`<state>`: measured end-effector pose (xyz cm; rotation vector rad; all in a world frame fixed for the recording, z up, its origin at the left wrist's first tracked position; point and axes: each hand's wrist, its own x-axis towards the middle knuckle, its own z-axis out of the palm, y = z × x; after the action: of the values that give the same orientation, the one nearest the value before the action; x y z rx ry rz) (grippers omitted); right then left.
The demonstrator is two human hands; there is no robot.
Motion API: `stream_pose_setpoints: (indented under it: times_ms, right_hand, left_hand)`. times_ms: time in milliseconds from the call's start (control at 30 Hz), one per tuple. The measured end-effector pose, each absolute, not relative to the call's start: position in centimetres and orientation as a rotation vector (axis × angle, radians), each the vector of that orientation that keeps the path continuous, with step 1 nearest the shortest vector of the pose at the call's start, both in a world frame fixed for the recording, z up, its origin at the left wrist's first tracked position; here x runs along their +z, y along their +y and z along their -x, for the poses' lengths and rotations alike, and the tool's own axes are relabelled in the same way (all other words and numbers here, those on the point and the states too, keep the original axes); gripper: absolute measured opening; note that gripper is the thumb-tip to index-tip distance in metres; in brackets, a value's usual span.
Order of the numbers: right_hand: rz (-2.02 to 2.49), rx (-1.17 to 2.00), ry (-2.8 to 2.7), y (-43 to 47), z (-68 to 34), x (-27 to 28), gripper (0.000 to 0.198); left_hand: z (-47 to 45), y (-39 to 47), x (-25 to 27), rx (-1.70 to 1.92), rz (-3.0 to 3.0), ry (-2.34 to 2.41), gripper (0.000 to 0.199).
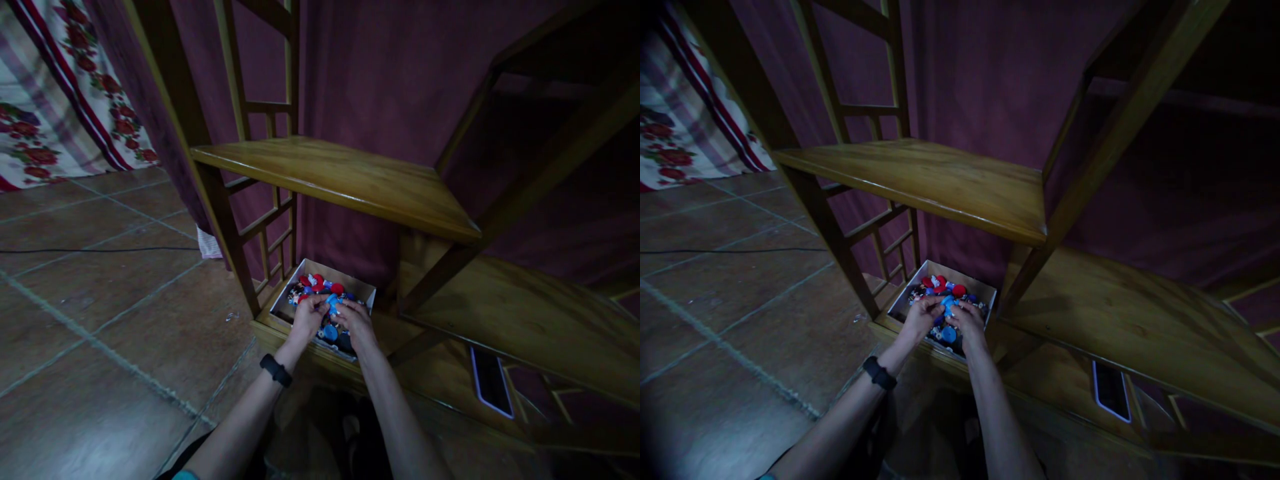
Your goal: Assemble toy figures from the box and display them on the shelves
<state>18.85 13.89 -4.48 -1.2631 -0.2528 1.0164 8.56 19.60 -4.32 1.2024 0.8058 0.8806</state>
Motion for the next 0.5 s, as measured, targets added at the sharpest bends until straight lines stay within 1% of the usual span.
stream_pose_setpoints:
  times_ms: [133,233,367,433,500]
  right_hand:
    - [1.234,1.079,-0.275,13.88,-19.15,-4.54,0.029]
    - [1.233,1.153,-0.324,13.85,-19.37,-4.39,0.029]
    - [1.385,1.039,-0.424,13.62,-19.63,-4.26,0.024]
    - [1.404,0.994,-0.496,13.53,-19.72,-4.24,0.025]
    - [1.349,1.028,-0.547,13.54,-19.73,-4.25,0.028]
  left_hand:
    - [-8.65,19.68,-4.35,0.876,-1.176,0.792,0.012]
    - [-8.53,19.93,-4.21,0.888,-1.005,0.864,0.011]
    - [-8.23,20.18,-4.24,0.852,-0.775,0.921,0.008]
    - [-8.15,20.22,-4.34,0.816,-0.729,0.931,0.007]
    - [-8.15,20.21,-4.45,0.788,-0.714,0.923,0.008]
